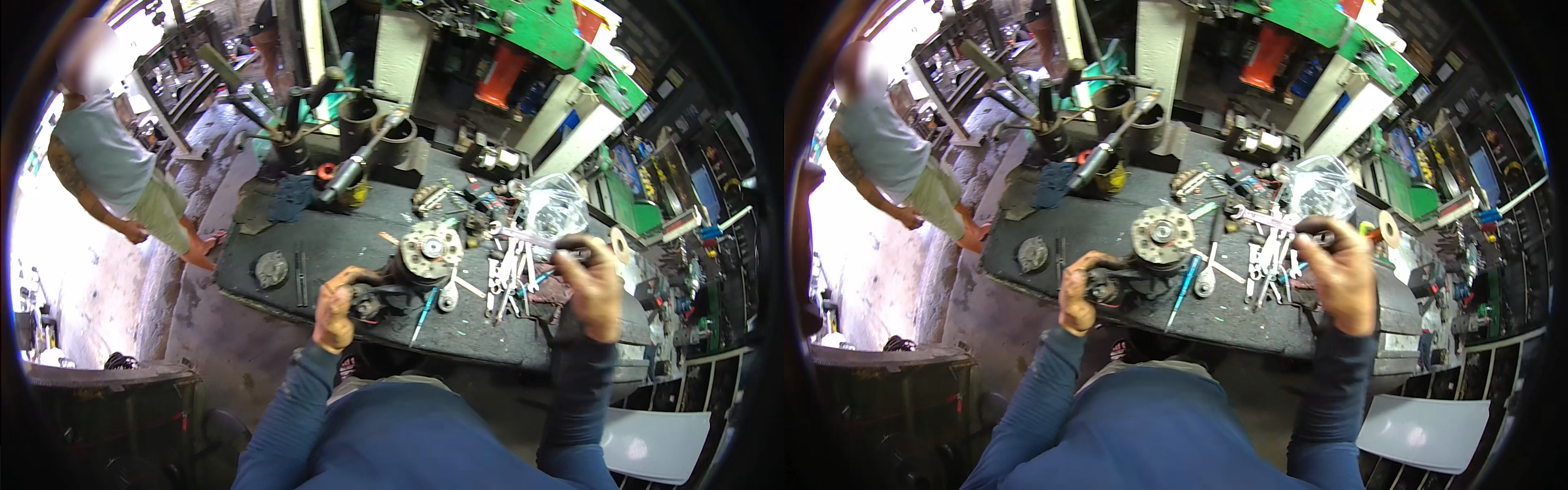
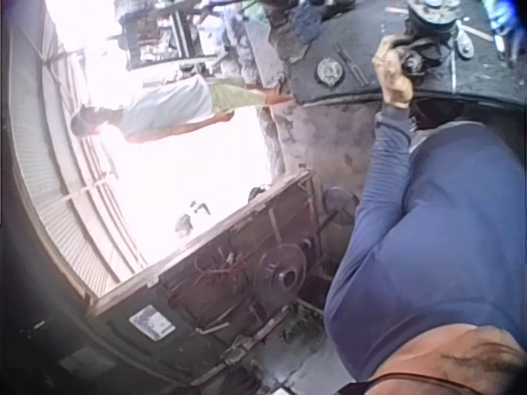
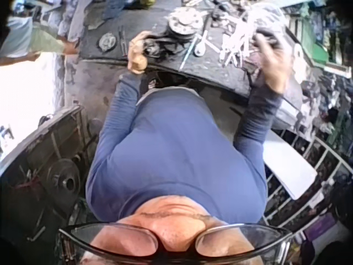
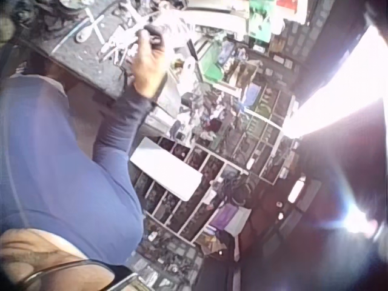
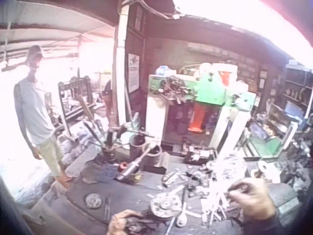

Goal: The person uses a wrench to loosen a bolt on a mechanical assembly, then removes the bolt and separates the housing into two halves. The person then uses a screwdriver to pry out internal components and places the disassembled parts on the workbench.

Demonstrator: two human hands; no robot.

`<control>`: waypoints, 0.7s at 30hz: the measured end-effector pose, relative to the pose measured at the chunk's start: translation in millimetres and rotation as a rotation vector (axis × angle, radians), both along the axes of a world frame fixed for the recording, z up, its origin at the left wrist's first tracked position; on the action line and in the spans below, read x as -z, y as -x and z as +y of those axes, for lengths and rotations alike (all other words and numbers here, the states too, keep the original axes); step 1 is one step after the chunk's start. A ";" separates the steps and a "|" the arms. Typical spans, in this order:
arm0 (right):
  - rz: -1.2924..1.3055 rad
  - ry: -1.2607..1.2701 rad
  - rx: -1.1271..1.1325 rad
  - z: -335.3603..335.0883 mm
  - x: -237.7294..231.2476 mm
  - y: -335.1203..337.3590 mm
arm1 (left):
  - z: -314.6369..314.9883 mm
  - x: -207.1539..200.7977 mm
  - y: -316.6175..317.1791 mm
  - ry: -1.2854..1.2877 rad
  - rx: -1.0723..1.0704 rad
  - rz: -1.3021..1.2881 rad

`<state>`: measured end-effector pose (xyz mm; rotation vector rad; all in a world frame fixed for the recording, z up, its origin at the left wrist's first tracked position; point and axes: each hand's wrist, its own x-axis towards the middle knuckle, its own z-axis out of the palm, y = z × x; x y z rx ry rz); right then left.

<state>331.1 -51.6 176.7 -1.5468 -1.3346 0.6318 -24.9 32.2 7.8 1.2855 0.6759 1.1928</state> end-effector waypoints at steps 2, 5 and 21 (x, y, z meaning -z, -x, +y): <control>-0.289 0.019 0.181 -3.5 83.5 -27.0 | -2.1 2.2 -1.3 -0.002 -0.026 -0.002; -0.609 -0.019 0.458 -19.0 212.1 -47.1 | -1.1 2.9 -1.6 -0.049 -0.072 0.070; -0.663 -0.467 -0.396 0.7 63.8 138.2 | -3.4 9.9 -5.0 0.022 -0.039 -0.033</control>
